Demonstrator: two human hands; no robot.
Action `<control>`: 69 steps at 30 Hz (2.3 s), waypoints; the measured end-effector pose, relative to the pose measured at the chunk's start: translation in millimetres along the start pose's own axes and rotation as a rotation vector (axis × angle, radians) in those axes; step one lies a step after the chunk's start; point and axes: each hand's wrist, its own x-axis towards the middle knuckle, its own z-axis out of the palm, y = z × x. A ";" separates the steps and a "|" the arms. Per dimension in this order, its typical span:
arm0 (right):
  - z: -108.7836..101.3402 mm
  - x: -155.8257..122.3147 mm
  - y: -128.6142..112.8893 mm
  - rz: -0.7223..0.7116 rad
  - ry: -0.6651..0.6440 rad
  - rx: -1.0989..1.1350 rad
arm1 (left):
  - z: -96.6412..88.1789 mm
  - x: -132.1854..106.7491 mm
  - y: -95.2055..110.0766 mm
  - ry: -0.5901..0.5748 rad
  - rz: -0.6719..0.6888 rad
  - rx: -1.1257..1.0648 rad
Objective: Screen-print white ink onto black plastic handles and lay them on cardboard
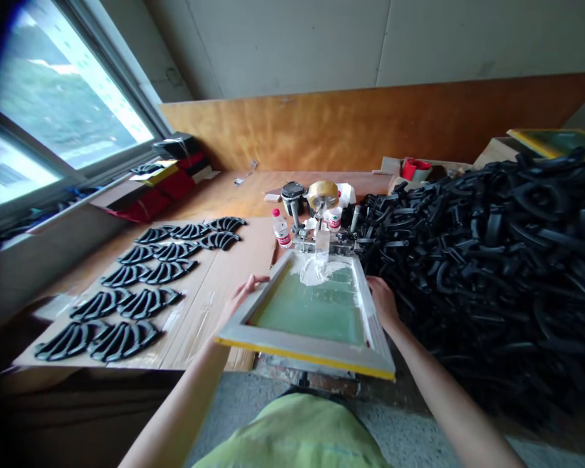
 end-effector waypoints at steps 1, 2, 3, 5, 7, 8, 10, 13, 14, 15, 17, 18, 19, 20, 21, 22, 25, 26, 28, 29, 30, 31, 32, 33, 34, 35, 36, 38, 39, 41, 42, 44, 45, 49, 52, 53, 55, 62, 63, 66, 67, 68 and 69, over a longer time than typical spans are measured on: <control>-5.5 10.2 2.4 0.041 0.046 -0.008 | -6.3 -3.7 -11.5 -0.020 -0.063 0.041; -7.5 22.0 0.3 0.063 0.086 -0.020 | -11.3 -6.3 -23.8 -0.039 -0.105 0.070; -6.1 34.9 -6.2 0.051 0.108 -0.043 | -14.8 -7.7 -36.5 -0.046 -0.127 0.088; 5.7 61.5 -28.3 -0.052 0.083 -0.116 | -17.9 -6.9 -61.7 -0.037 -0.136 0.118; 24.7 84.2 -52.8 -0.169 -0.017 -0.223 | -18.1 -2.6 -83.8 -0.007 -0.130 0.156; 34.9 92.6 -62.5 -0.193 -0.072 -0.276 | -18.1 0.2 -92.8 0.008 -0.129 0.177; 53.0 102.4 -73.5 -0.194 -0.188 -0.349 | -18.9 5.6 -106.2 0.026 -0.124 0.217; 70.2 99.1 -72.7 -0.151 -0.312 -0.399 | -22.3 10.3 -116.1 0.036 -0.102 0.268; 72.7 93.5 -70.7 -0.150 -0.334 -0.398 | -23.6 10.8 -117.7 0.037 -0.094 0.278; 73.6 86.1 -69.0 -0.166 -0.348 -0.387 | -24.7 10.9 -118.8 0.041 -0.088 0.285; 70.0 67.7 -67.9 -0.262 -0.383 -0.340 | -26.4 10.4 -120.5 0.047 -0.084 0.295; 65.8 58.4 -68.7 -0.332 -0.414 -0.309 | -27.1 10.2 -121.4 0.049 -0.084 0.300; 60.5 50.1 -70.1 -0.404 -0.451 -0.277 | -27.8 10.0 -122.3 0.044 -0.083 0.308; 54.6 43.7 -71.9 -0.469 -0.491 -0.246 | -28.4 10.0 -123.1 0.034 -0.080 0.318; 48.8 39.7 -73.7 -0.521 -0.533 -0.215 | -28.9 10.2 -123.9 0.020 -0.075 0.328; 43.9 38.2 -75.4 -0.557 -0.572 -0.185 | -29.3 10.5 -124.5 0.006 -0.071 0.336; 38.8 42.9 -78.0 -0.529 -0.573 -0.139 | -30.0 11.1 -124.3 -0.012 -0.065 0.340; 40.4 44.1 -77.9 -0.486 -0.523 -0.145 | -30.0 11.1 -123.6 -0.009 -0.065 0.339; 45.3 41.1 -76.8 -0.424 -0.409 -0.164 | -29.6 10.4 -121.7 -0.007 -0.067 0.345; 47.2 36.7 -75.9 -0.424 -0.376 -0.165 | -29.4 9.8 -120.6 -0.005 -0.068 0.348; 48.1 31.3 -75.0 -0.443 -0.369 -0.157 | -29.0 9.0 -119.5 -0.006 -0.071 0.348; 47.9 26.2 -74.3 -0.472 -0.385 -0.140 | -28.6 8.1 -118.2 -0.006 -0.074 0.344; 46.8 22.8 -74.0 -0.495 -0.407 -0.118 | -28.1 7.0 -116.4 -0.006 -0.079 0.334; 45.4 22.5 -74.4 -0.497 -0.422 -0.097 | -27.5 5.8 -114.1 -0.006 -0.084 0.318; 44.2 26.2 -75.3 -0.478 -0.425 -0.081 | -26.8 4.4 -110.7 -0.006 -0.090 0.296; 43.6 34.3 -76.7 -0.439 -0.414 -0.071 | -26.0 2.8 -106.1 -0.010 -0.096 0.272; 43.4 46.3 -78.2 -0.384 -0.391 -0.068 | -25.2 1.1 -100.1 -0.015 -0.102 0.250; 42.6 78.3 -78.9 -0.256 -0.326 -0.084 | -23.3 -2.6 -83.0 -0.038 -0.115 0.200; 40.5 95.2 -76.7 -0.198 -0.294 -0.102 | -22.0 -4.3 -72.2 -0.052 -0.121 0.174; 29.9 122.4 -64.9 -0.100 -0.220 -0.140 | -17.7 -6.1 -46.9 -0.061 -0.120 0.133; 21.7 130.1 -55.3 -0.053 -0.167 -0.155 | -14.5 -5.7 -33.2 -0.056 -0.108 0.120; 3.7 130.1 -31.5 0.068 -0.028 -0.170 | -5.6 -1.3 -5.4 -0.038 -0.049 0.089; -3.4 122.7 -19.3 0.137 0.021 -0.172 | -0.1 2.9 8.0 -0.032 0.004 0.056; 2.3 66.4 7.9 0.237 -0.092 -0.148 | 21.4 27.0 47.9 -0.025 0.193 -0.108; 34.2 28.8 -2.7 0.039 -0.278 -0.120 | 32.1 34.9 47.0 0.047 0.199 -0.176; 44.1 20.2 -11.5 -0.026 -0.319 -0.134 | 35.4 32.1 38.2 0.064 0.178 -0.195; 57.8 6.2 -35.6 -0.095 -0.332 -0.168 | 42.7 18.0 8.9 0.010 0.035 -0.181; 60.7 -47.6 -109.8 -0.363 -0.341 -0.031 | 28.1 -30.9 -96.8 -0.115 -0.444 0.000; 56.0 -51.7 -100.8 -0.352 -0.353 -0.044 | 11.6 -26.9 -102.7 -0.047 -0.422 0.087; 34.9 -56.1 -40.2 -0.053 -0.287 -0.286 | -54.8 -5.5 -113.9 0.085 -0.372 0.492; 27.5 -57.0 -15.7 0.038 -0.311 -0.384 | -77.3 1.0 -117.2 0.086 -0.384 0.629; 20.9 -58.5 7.0 0.097 -0.351 -0.443 | -97.1 5.7 -120.4 0.102 -0.404 0.741; 15.7 -60.7 25.9 0.140 -0.387 -0.482 | -113.1 8.3 -123.1 0.097 -0.428 0.824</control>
